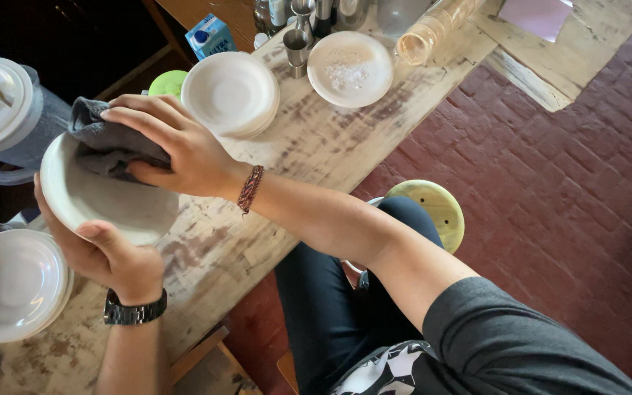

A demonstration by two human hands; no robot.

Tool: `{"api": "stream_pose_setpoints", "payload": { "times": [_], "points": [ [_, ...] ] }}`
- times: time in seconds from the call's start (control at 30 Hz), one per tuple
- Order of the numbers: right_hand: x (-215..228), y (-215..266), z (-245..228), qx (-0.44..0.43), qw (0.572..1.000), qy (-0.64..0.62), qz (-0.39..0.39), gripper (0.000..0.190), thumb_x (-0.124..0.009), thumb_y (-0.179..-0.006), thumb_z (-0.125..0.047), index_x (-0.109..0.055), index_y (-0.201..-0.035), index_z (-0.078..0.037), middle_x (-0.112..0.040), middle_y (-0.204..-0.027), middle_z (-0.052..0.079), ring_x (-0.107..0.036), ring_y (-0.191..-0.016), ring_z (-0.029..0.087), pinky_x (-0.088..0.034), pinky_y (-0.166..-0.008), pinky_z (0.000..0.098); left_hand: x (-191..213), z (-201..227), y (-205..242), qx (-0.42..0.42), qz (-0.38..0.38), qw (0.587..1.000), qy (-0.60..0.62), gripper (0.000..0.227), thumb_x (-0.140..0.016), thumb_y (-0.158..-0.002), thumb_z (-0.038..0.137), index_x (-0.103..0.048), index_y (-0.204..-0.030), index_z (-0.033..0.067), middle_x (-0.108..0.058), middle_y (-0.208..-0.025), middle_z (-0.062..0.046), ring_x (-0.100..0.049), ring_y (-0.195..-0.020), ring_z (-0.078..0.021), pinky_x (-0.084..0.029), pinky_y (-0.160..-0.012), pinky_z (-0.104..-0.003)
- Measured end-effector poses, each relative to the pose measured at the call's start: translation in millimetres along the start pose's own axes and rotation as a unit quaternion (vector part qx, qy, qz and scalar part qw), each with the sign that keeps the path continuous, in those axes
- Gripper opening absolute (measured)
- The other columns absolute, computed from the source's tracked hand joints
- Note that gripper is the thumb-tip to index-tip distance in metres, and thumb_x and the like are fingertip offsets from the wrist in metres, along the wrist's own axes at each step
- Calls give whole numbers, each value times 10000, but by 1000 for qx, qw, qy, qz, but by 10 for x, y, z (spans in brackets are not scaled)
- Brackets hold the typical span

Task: The person wipes several white bowls and plates with a grey cloth while sitting at a counter, cleaning each dish thoroughly before setting it aside.

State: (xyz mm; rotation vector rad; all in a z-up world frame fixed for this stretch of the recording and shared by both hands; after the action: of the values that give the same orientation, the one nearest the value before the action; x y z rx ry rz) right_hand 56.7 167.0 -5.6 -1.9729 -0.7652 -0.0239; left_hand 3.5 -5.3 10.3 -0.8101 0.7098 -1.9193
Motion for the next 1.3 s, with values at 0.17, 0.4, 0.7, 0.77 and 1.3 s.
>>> {"api": "stream_pose_setpoints", "payload": {
  "times": [0.17, 0.4, 0.7, 0.77, 1.3],
  "points": [
    [-61, 12, -49, 32, 998, -35, -31, 790, -859, -929, -297, -392, -1561, -222, -408, -1590, 49, -441, -1452, 259, -394, -1261, 386, -67, 32, -56, -25, 14, 1000, -1, 746, -263, -1202, 566, -277, -1601, -64, -464, -1571, -263, -528, -1426, -325, -469, -1206, -419],
    [-189, 109, -334, 77, 989, -91, -84, 726, -800, -1000, -183, -385, -1595, -210, -356, -1608, 24, -421, -1499, 228, -343, -1267, 389, 18, -30, -61, 10, 29, 997, 65, 750, -310, -1203, 583, -289, -1598, -54, -475, -1572, -207, -522, -1409, -275, -452, -1200, -387],
    [-164, 91, -304, 111, 964, -177, -164, 710, -749, -820, -31, -523, -1479, -163, -564, -1501, 54, -558, -1377, 244, -487, -1225, 405, 135, -255, -7, 60, 80, 985, 144, 754, -361, -1197, 619, -382, -1591, -24, -518, -1538, -164, -537, -1311, -215, -456, -1148, -358],
    [-156, 94, -276, 84, 961, -195, -176, 681, -765, -772, -93, -566, -1418, -168, -626, -1372, 49, -651, -1237, 215, -566, -1113, 379, 127, -261, -18, 62, 82, 984, 142, 762, -360, -1181, 628, -386, -1580, -21, -524, -1521, -155, -547, -1294, -214, -471, -1130, -358],
    [-95, 27, -18, 82, 996, 23, -14, 754, -827, -853, -100, -467, -1507, -206, -503, -1514, 35, -521, -1366, 250, -465, -1185, 382, -34, -116, 17, 50, -13, 996, 73, 797, -305, -1190, 652, -309, -1616, -22, -458, -1617, -187, -479, -1452, -256, -409, -1237, -365]
  ]
}}
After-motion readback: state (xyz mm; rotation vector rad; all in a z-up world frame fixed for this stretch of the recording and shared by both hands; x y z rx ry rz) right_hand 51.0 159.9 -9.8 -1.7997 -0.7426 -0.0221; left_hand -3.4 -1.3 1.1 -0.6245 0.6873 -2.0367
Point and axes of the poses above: each hand's wrist, its own y-axis away from the middle knuckle, its own x-axis out of the back of the hand, z = x × y, the point moved 1 cm from there along -y, towards the middle knuckle
